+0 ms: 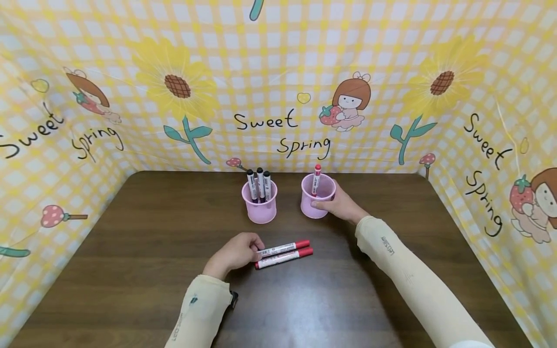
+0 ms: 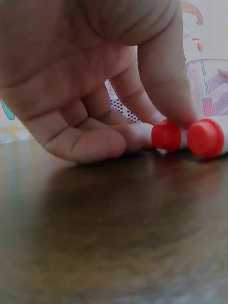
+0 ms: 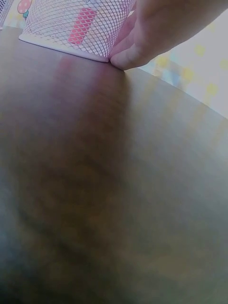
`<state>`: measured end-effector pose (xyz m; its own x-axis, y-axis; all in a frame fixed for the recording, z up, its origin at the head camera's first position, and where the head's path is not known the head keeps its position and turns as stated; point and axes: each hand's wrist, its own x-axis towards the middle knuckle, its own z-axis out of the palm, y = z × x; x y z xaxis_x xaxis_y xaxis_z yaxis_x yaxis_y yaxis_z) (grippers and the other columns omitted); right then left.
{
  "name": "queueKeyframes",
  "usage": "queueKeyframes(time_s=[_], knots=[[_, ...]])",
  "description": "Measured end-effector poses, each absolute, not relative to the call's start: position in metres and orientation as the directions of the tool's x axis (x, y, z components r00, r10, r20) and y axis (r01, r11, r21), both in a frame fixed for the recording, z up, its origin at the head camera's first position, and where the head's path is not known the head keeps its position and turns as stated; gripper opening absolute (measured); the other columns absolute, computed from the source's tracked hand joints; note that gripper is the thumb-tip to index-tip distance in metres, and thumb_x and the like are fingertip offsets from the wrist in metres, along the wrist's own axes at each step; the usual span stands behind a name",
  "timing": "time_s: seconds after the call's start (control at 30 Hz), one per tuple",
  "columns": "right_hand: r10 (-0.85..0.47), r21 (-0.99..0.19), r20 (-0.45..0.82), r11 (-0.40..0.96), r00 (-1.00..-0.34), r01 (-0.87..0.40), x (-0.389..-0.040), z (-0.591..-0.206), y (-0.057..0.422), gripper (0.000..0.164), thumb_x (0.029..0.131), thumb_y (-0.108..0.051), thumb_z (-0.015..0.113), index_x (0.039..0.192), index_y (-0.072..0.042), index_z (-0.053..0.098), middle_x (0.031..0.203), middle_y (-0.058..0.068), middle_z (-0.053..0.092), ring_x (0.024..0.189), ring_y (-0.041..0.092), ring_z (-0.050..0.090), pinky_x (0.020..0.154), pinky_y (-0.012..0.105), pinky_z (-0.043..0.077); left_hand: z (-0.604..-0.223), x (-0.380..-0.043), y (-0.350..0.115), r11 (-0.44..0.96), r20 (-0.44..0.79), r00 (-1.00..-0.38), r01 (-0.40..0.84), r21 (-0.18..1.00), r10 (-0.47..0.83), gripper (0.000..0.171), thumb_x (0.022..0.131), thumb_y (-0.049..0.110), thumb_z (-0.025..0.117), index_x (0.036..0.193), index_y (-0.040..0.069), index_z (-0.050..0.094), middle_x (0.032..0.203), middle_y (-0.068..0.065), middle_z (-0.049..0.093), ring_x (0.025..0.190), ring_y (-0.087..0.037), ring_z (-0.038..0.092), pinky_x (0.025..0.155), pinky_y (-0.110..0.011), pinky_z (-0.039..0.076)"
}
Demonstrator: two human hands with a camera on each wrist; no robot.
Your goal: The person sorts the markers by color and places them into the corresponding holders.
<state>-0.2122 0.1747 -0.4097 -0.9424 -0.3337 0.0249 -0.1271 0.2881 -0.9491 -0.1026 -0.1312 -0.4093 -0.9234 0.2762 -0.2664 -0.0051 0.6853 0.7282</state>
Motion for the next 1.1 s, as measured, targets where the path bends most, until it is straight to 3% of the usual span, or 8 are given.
queueKeyframes(time_s=[0.23,0.47,0.77,1.1], knots=[[-0.326,-0.944,0.039,0.299,-0.945,-0.142,-0.216,-0.418,0.176,0.084,0.083,-0.008,0.082,0.148,0.004,0.030,0.140,0.025,0.046,0.127,0.039,0.047,0.109,0.049,0.035,-0.415,-0.109,-0.129,0.742,-0.178,-0.933,0.122,0.660,0.312,0.020,0.079,-0.004,0.075,0.095,0.007,0.070,0.088,-0.003,0.058,0.083,-0.019,0.054,0.082,-0.039,0.048],[-0.318,-0.931,0.046,0.330,-0.947,-0.156,-0.225,-0.432,0.179,0.083,0.083,-0.012,0.084,0.148,0.000,0.032,0.140,0.021,0.047,0.127,0.036,0.047,0.109,0.049,0.036,-0.417,-0.111,-0.126,0.787,-0.109,-0.936,0.215,0.578,0.336,0.017,0.080,0.001,0.077,0.088,0.013,0.069,0.085,-0.001,0.054,0.080,-0.018,0.052,0.076,-0.038,0.047],[-0.301,-0.933,0.032,0.332,-0.953,-0.136,-0.225,-0.433,0.179,0.083,0.083,-0.011,0.083,0.148,0.000,0.033,0.139,0.021,0.048,0.128,0.035,0.048,0.109,0.049,0.035,-0.421,-0.115,-0.126,0.656,-0.079,-0.958,0.128,0.743,0.276,0.015,0.086,0.001,0.073,0.095,0.013,0.072,0.083,0.002,0.061,0.079,-0.018,0.056,0.076,-0.038,0.047],[-0.310,-0.940,0.057,0.305,-0.949,-0.156,-0.226,-0.435,0.179,0.082,0.082,-0.010,0.084,0.146,0.000,0.034,0.137,0.021,0.050,0.126,0.036,0.049,0.109,0.048,0.036,-0.417,-0.117,-0.124,0.560,-0.077,-0.972,0.062,0.826,0.221,0.017,0.088,0.004,0.076,0.104,0.011,0.077,0.084,0.000,0.065,0.077,-0.018,0.058,0.071,-0.033,0.050]])
